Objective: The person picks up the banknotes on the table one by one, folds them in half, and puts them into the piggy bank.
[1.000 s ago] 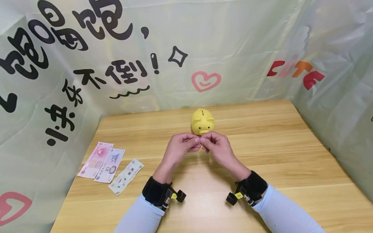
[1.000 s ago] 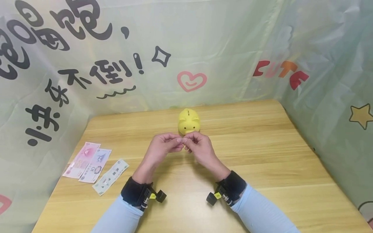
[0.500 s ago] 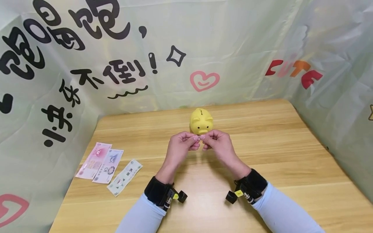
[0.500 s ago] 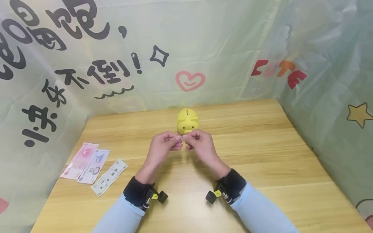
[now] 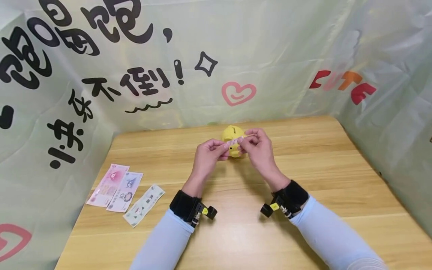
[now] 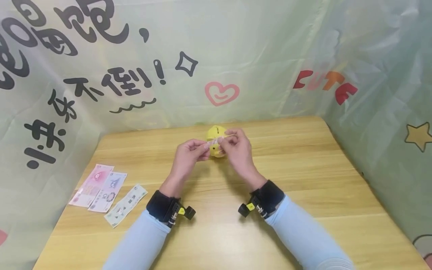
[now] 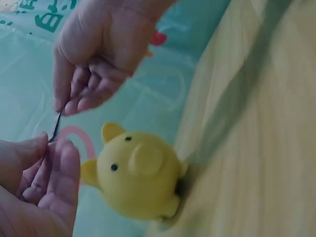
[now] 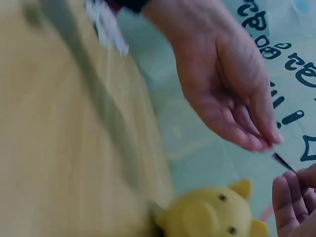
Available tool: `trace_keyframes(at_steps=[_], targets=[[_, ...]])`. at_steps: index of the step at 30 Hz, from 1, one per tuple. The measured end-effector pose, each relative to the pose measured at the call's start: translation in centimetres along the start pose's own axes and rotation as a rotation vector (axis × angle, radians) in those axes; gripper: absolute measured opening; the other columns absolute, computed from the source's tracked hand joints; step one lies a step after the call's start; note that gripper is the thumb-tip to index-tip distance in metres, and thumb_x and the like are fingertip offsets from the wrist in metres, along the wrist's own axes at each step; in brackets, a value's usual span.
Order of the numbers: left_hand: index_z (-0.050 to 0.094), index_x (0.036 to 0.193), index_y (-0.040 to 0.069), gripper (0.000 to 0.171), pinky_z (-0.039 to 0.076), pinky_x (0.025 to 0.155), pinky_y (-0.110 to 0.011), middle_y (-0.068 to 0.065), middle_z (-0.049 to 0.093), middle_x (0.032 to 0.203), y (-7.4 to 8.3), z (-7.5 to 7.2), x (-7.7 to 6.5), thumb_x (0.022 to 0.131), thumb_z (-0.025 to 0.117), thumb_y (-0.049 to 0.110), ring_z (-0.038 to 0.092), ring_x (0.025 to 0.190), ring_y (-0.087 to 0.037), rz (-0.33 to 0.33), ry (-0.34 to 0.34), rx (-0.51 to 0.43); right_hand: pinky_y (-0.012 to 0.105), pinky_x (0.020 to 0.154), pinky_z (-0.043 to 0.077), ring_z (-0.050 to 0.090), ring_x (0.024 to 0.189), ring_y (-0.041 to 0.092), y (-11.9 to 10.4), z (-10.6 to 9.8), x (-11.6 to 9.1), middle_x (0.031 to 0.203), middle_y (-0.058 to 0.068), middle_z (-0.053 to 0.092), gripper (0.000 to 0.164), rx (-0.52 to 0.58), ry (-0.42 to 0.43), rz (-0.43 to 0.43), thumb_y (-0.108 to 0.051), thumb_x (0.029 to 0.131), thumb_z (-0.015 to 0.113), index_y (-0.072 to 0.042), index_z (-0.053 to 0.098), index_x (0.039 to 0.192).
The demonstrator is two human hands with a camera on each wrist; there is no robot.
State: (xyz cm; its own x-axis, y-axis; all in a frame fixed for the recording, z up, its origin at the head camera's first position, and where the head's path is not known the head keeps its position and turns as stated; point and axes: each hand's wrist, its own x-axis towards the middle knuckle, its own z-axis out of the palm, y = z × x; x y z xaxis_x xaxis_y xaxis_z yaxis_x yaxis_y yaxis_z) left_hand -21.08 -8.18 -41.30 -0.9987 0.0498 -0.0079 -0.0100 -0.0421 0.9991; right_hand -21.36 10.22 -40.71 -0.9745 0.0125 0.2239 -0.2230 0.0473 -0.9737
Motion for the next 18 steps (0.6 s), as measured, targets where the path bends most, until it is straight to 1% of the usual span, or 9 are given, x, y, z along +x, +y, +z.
trace_keyframes(at_steps=[2,3,5,7,9,11,13,15,18], targets=[[0.074,0.112,0.001,0.020,0.066,0.081,-0.034,-0.021,0.076,0.105,0.3,-0.2,0.7,0.097,0.078,0.015,0.076,0.092,-0.030,0.045,0.036,0.121,0.036,0.066,0.066,0.073,0.075,0.024,-0.3,-0.5,1.2,0.096,0.024,0.072,0.026,-0.124,0.026,-0.063,-0.005,0.099,0.073,0.006,0.059,0.119],[0.074,0.115,0.002,0.024,0.065,0.084,-0.034,-0.016,0.077,0.106,0.5,-0.3,1.0,0.097,0.079,0.016,0.074,0.096,-0.030,0.069,0.053,0.199,0.034,0.065,0.066,0.073,0.076,0.026,-0.6,-0.7,1.9,0.096,0.022,0.073,0.024,-0.197,0.035,-0.088,-0.006,0.099,0.072,0.004,0.061,0.118],[0.072,0.123,0.005,0.032,0.061,0.093,-0.037,-0.009,0.075,0.113,0.8,-0.4,1.8,0.095,0.080,0.020,0.071,0.106,-0.027,0.107,0.073,0.355,0.031,0.062,0.064,0.073,0.076,0.028,-1.1,-1.2,3.2,0.096,0.017,0.074,0.018,-0.353,0.049,-0.131,-0.009,0.100,0.071,0.002,0.065,0.114],[0.068,0.131,0.009,0.042,0.056,0.103,-0.042,-0.008,0.071,0.125,1.1,-0.2,2.6,0.094,0.082,0.024,0.065,0.119,-0.028,0.120,0.064,0.487,0.027,0.062,0.060,0.072,0.077,0.029,-1.5,-1.5,4.5,0.096,0.016,0.074,0.016,-0.489,0.042,-0.157,-0.011,0.102,0.068,0.000,0.068,0.114],[0.063,0.140,0.011,0.053,0.050,0.111,-0.046,-0.009,0.065,0.138,1.1,0.1,3.4,0.094,0.082,0.028,0.057,0.132,-0.030,0.111,0.027,0.596,0.027,0.064,0.055,0.071,0.078,0.028,-1.8,-1.5,5.6,0.097,0.014,0.075,0.018,-0.605,0.022,-0.165,-0.014,0.102,0.066,-0.002,0.071,0.114],[0.056,0.147,0.012,0.063,0.045,0.117,-0.049,-0.010,0.057,0.148,1.0,0.5,4.0,0.093,0.083,0.032,0.048,0.142,-0.032,0.093,-0.014,0.677,0.031,0.066,0.052,0.070,0.079,0.027,-2.1,-1.4,6.4,0.098,0.014,0.076,0.020,-0.689,-0.010,-0.159,-0.016,0.102,0.064,-0.004,0.072,0.115],[0.051,0.152,0.012,0.072,0.042,0.120,-0.049,-0.011,0.052,0.155,0.8,1.0,4.6,0.092,0.084,0.036,0.042,0.147,-0.033,0.086,-0.044,0.736,0.036,0.068,0.053,0.069,0.080,0.027,-2.1,-1.1,7.0,0.099,0.014,0.077,0.022,-0.744,-0.045,-0.146,-0.017,0.102,0.062,-0.004,0.073,0.116],[0.049,0.154,0.011,0.078,0.040,0.122,-0.049,-0.012,0.049,0.159,0.6,1.4,5.0,0.091,0.085,0.037,0.039,0.150,-0.035,0.087,-0.061,0.760,0.040,0.071,0.055,0.070,0.081,0.028,-2.0,-0.7,7.4,0.100,0.014,0.077,0.023,-0.794,-0.070,-0.139,-0.018,0.103,0.062,-0.004,0.073,0.117],[0.047,0.156,0.009,0.081,0.039,0.124,-0.048,-0.013,0.047,0.161,0.2,1.9,5.5,0.090,0.085,0.038,0.038,0.151,-0.036,0.106,-0.076,0.782,0.044,0.077,0.058,0.072,0.086,0.030,-1.7,-0.2,7.9,0.102,0.015,0.078,0.022,-0.846,-0.088,-0.138,-0.017,0.102,0.062,-0.004,0.073,0.115]])
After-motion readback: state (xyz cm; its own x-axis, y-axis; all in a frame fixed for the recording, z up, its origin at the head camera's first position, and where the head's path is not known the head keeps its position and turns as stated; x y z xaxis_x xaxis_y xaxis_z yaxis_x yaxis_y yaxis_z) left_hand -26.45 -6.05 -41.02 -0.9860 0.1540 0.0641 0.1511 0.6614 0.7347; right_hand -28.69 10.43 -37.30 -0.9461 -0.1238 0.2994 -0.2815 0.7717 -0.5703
